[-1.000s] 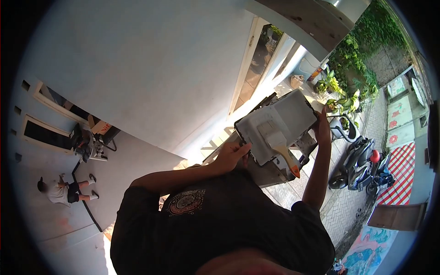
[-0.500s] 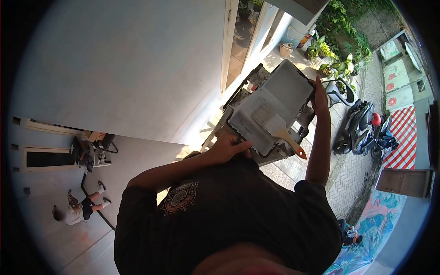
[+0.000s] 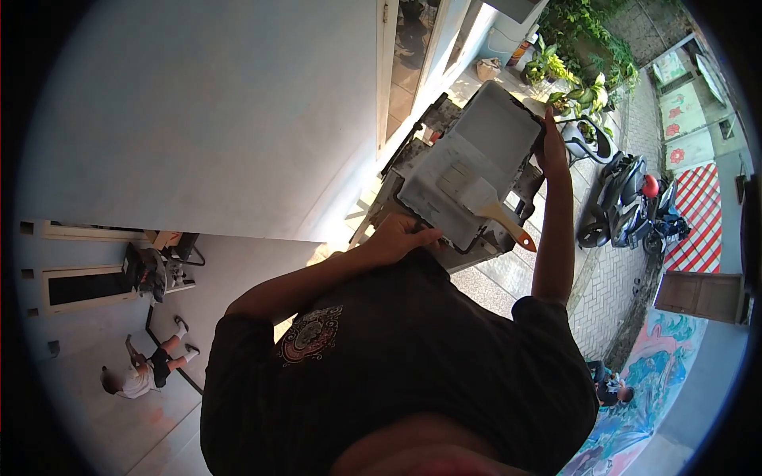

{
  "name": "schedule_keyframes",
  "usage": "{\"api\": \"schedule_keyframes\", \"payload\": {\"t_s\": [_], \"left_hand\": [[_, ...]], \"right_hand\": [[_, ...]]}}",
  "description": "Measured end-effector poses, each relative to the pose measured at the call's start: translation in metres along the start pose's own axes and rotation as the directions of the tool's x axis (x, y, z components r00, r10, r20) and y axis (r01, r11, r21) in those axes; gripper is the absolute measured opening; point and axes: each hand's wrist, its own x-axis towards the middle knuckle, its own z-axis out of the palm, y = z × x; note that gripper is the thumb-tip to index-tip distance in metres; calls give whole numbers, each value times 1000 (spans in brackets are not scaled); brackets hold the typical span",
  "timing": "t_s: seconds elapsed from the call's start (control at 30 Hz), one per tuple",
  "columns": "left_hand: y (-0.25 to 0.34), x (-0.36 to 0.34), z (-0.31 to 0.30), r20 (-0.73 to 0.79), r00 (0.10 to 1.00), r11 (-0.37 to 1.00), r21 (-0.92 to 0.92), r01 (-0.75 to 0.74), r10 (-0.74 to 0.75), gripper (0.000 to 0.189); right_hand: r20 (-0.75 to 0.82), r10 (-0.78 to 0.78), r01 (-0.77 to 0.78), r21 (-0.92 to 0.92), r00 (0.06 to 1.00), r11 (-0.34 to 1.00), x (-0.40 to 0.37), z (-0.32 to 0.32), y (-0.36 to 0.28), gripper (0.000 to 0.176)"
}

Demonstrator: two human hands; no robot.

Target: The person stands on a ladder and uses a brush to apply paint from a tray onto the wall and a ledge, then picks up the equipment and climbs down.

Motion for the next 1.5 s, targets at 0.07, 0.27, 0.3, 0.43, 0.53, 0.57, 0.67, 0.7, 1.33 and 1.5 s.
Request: {"api": "schedule_keyframes", "payload": {"t_s": [0.07, 0.27, 0.3, 0.43, 0.53, 0.57, 0.67, 0.7, 1.33, 1.5], "left_hand": [[-1, 1, -1, -2, 1000, 1000, -1, -21, 21, 31], [1, 2, -5, 57, 998, 999, 37, 21, -23, 25], [0, 2, -6, 62, 998, 999, 42, 13, -16, 25], [-10, 3, -19, 121, 991, 991, 123, 45, -60, 33], [-11, 4, -36, 151, 981, 940, 336, 61, -118, 42], [-11, 5, -40, 154, 981, 939, 337, 61, -119, 42], [-4, 3, -44, 211, 972, 987, 142, 74, -103, 56], [-10, 3, -46, 197, 978, 997, 40, 64, -71, 55], [-32, 8, -53, 20, 996, 965, -245, 90, -87, 60], [-35, 6, -49, -49, 999, 948, -319, -8, -8, 60]], "right_hand": [[8, 36, -36, 60, 999, 998, 4, 0, 2, 57], [45, 57, -61, 100, 997, 993, 4, 1, 0, 54], [29, 63, -65, 87, 998, 994, 0, 5, -3, 54], [-8, 50, -49, 107, 999, 993, -1, 6, -2, 54], [-27, 29, -27, 87, 999, 996, -3, 7, -3, 54], [-34, 29, -27, 82, 999, 996, -1, 6, -2, 54], [-40, 29, -25, 82, 999, 996, -2, 6, -2, 54], [-37, 29, -25, 86, 999, 996, -3, 6, -3, 53], [-67, 34, -32, 35, 997, 999, -18, 13, -12, 55], [-91, -37, 27, -105, 995, 994, -36, 17, -24, 63]]}}
